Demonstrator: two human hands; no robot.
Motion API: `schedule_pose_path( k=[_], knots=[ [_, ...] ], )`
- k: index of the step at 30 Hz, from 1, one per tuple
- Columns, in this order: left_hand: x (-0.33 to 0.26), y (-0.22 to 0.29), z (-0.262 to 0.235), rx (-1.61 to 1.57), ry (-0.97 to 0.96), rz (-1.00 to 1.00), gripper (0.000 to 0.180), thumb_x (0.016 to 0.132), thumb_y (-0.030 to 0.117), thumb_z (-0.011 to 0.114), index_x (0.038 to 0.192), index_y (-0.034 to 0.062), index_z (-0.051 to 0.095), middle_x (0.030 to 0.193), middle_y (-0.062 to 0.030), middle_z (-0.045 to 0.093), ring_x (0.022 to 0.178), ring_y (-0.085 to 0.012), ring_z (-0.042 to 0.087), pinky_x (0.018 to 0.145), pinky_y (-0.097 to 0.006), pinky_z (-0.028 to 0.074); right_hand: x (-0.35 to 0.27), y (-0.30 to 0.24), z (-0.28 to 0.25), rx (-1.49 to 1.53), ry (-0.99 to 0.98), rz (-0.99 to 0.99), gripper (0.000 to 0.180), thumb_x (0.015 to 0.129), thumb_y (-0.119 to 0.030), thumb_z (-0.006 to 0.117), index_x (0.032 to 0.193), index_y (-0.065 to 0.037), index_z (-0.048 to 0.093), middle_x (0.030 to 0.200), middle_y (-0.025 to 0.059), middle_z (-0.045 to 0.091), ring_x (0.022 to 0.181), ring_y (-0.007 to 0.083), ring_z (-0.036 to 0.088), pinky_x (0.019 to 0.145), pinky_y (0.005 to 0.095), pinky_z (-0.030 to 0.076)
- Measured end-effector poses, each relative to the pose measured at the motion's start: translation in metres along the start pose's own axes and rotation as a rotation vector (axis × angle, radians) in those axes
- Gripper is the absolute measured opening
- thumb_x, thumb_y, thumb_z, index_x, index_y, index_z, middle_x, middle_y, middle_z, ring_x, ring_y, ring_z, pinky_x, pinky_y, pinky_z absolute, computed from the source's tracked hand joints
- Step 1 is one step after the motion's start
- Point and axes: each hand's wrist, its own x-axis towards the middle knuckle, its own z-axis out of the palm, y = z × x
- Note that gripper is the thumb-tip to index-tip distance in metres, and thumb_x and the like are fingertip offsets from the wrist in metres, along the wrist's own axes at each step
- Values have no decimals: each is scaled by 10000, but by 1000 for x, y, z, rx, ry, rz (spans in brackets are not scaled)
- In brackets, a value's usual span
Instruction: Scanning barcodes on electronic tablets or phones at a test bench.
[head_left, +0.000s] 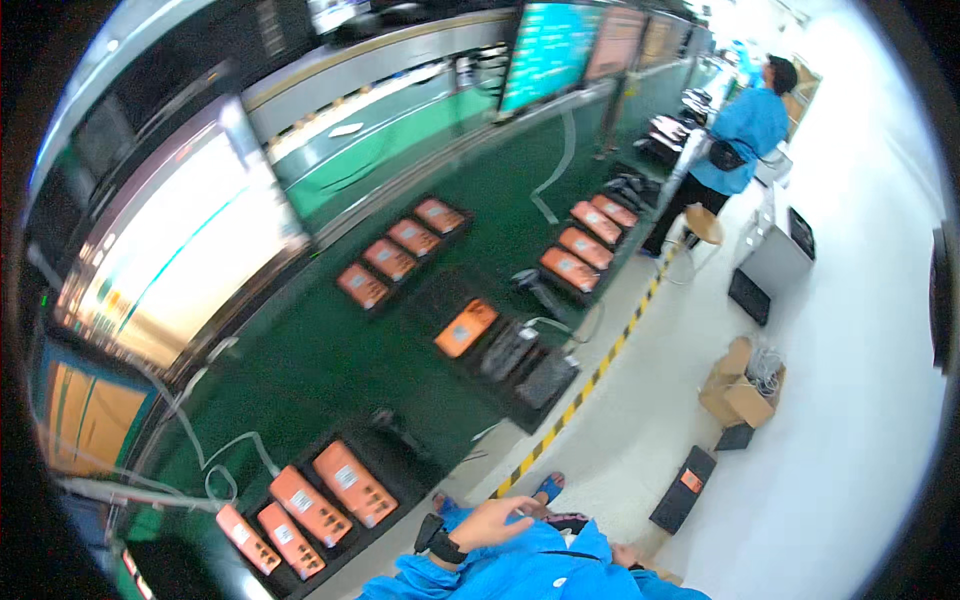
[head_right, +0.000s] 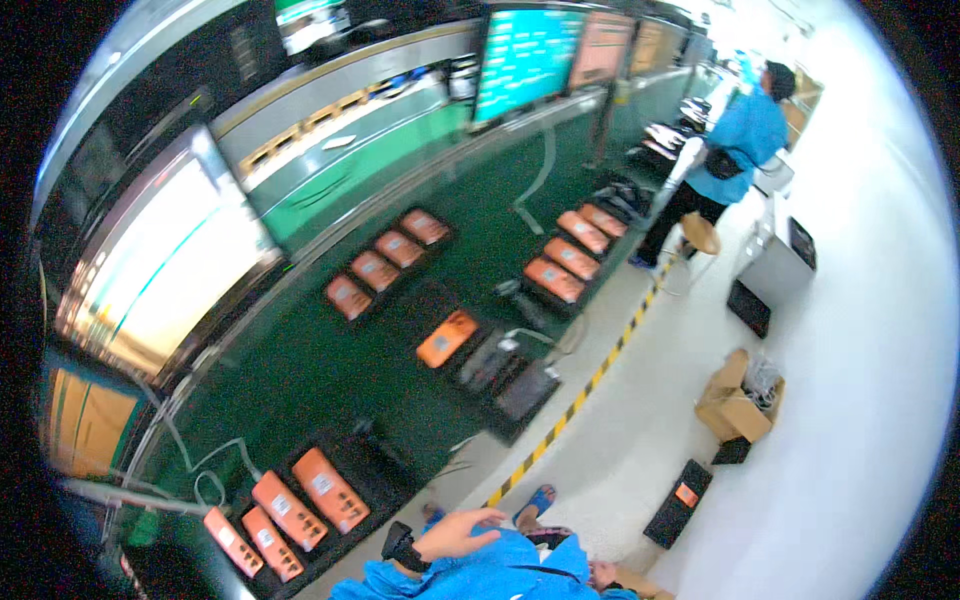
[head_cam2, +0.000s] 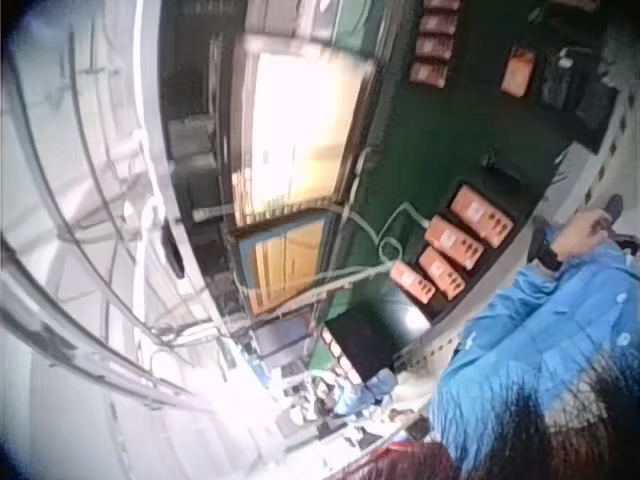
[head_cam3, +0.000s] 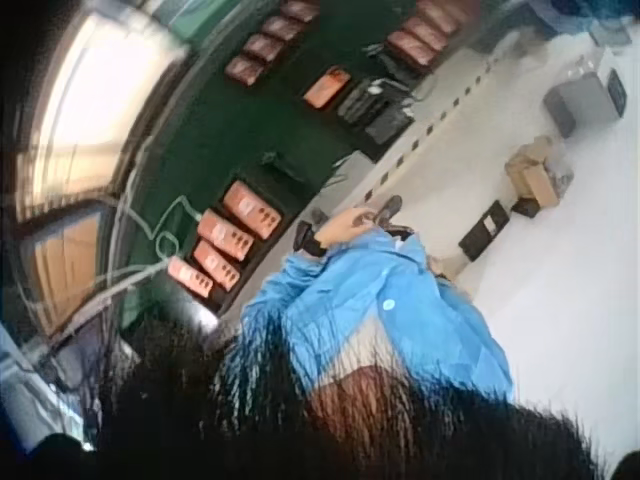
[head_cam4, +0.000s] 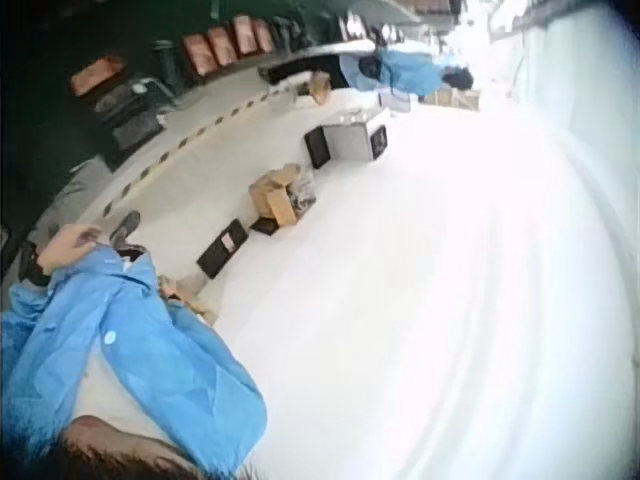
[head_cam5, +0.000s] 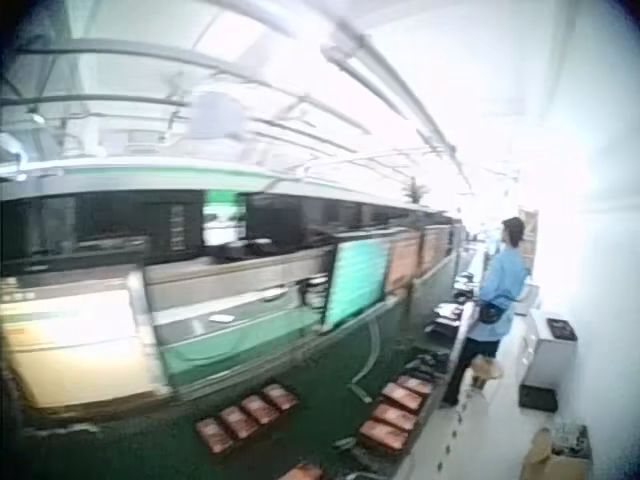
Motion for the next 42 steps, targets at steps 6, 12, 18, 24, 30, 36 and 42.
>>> schedule_pose_path(
  k=[6, 12, 18, 24, 30, 36, 42],
  knots=[
    [125, -18, 45, 91, 72, -189, 422, 865, 315, 614, 1203, 67, 566, 1011, -113, 682, 871, -246, 665, 779, -353, 526, 35, -104, -26, 323, -8, -43, 286, 921, -236, 513, 1106, -34, 597, 897, 135, 665, 663, 266, 629, 575, 381, 529],
    [233, 29, 56, -92, -142, -164, 382, 904, 285, 587, 1214, 63, 560, 1025, -107, 679, 938, -238, 654, 849, -346, 502, 97, -142, -103, 534, 110, -33, 264, 912, -242, 551, 1052, -20, 586, 931, 140, 658, 736, 244, 665, 606, 345, 547],
    [322, -23, 42, 82, -38, -71, 390, 880, 335, 615, 1179, 87, 592, 945, -111, 690, 831, -204, 661, 743, -324, 516, 191, -119, -112, 277, -59, -70, 401, 920, -347, 544, 1182, -46, 580, 1085, 120, 657, 875, 247, 638, 717, 345, 528],
    [440, -19, 4, -21, 54, -68, 384, 884, 340, 606, 1169, 83, 594, 966, -106, 687, 867, -209, 652, 775, -324, 510, 273, -129, -187, 49, -148, -195, 387, 940, -305, 526, 1222, -42, 557, 1064, 126, 657, 924, 306, 647, 773, 416, 541],
    [555, 32, -69, -88, 120, -164, 355, 893, 326, 600, 1168, 102, 597, 964, -88, 675, 910, -195, 637, 815, -337, 498, 328, -294, -278, 377, -36, 24, 530, 953, -424, 474, 1340, -65, 430, 1278, 150, 541, 1079, 305, 580, 889, 438, 490],
    [643, 48, -109, -105, 319, -135, 352, 868, 305, 612, 1139, 80, 608, 955, -110, 676, 873, -213, 649, 788, -344, 499, 414, -406, -312, 275, -210, -87, 509, 952, -455, 475, 1310, -94, 444, 1236, 142, 546, 1047, 269, 582, 846, 407, 504],
    [692, -9, -87, -427, 535, -431, 336, 886, 233, 622, 1139, 13, 602, 967, -93, 684, 825, -176, 665, 738, -304, 516, 525, -467, -373, 337, -305, -105, 421, 950, -388, 516, 1258, -102, 503, 1135, 120, 604, 881, 238, 634, 656, 337, 528]
  ],
)
